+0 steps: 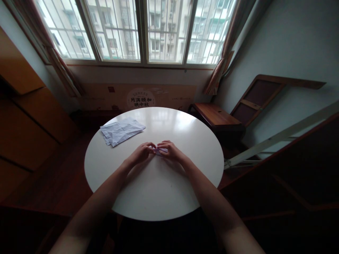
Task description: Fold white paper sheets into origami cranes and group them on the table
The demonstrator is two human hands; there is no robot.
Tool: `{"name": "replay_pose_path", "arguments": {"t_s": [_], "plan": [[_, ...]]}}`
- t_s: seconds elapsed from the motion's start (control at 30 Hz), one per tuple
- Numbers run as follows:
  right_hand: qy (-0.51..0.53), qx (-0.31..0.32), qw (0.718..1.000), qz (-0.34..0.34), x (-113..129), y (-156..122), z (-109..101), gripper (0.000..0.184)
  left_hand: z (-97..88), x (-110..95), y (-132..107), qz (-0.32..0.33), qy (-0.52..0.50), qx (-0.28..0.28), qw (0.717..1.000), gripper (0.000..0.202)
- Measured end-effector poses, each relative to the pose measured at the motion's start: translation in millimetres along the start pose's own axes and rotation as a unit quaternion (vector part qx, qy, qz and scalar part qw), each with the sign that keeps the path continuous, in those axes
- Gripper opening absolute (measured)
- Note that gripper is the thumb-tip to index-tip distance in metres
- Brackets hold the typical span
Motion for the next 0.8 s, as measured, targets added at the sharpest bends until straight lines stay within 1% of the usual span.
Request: {"name": "replay_pose_path", "arguments": {"t_s": [0.07,0.13,0.2,0.3,0.37,0.47,0.57,0.7,0.8], "plan": [[-0.019,0.015,1.0,0.012,0,-1,-1,0.021,-4.0,-2,1,-0.026,0.086,-0.001,0.996,0.035],[-0.039,0.009,0.999,0.03,0,-1,-4,0.019,-8.1,-4,1,-0.066,0.153,-0.001,0.986,0.04],[-0.037,0.0,0.999,0.035,0,1,-6,0.018,-11.1,-6,0,-0.108,0.195,0.0,0.975,0.036],[0.027,-0.009,0.999,0.016,3,3,-4,0.014,-11.1,-6,0,-0.161,0.214,0.022,0.963,0.026],[0.091,-0.005,0.996,-0.003,7,4,0,0.016,-7.9,-4,-1,-0.176,0.206,0.048,0.961,0.027],[0.161,0.023,0.986,-0.028,13,3,7,0.023,-1.9,0,-1,-0.16,0.195,0.068,0.965,0.031],[0.188,0.033,0.981,-0.027,13,2,9,0.026,1.9,6,-2,-0.124,0.183,0.06,0.973,0.029],[0.159,0.019,0.987,-0.023,10,2,9,0.023,1.0,8,-2,-0.066,0.126,0.027,0.99,0.024],[0.131,0.013,0.991,-0.012,7,3,9,0.019,-2.8,4,0,-0.043,0.093,0.006,0.995,0.018]]}}
Point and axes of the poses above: each hand's wrist, its own y-axis towards the middle knuckle, its own z-axis out of the palm, x = y × z, the point moved 4 cm from there along y, towards the middle knuckle, and after that the axes turned 2 degrees about -y, right-handed, at the moved point
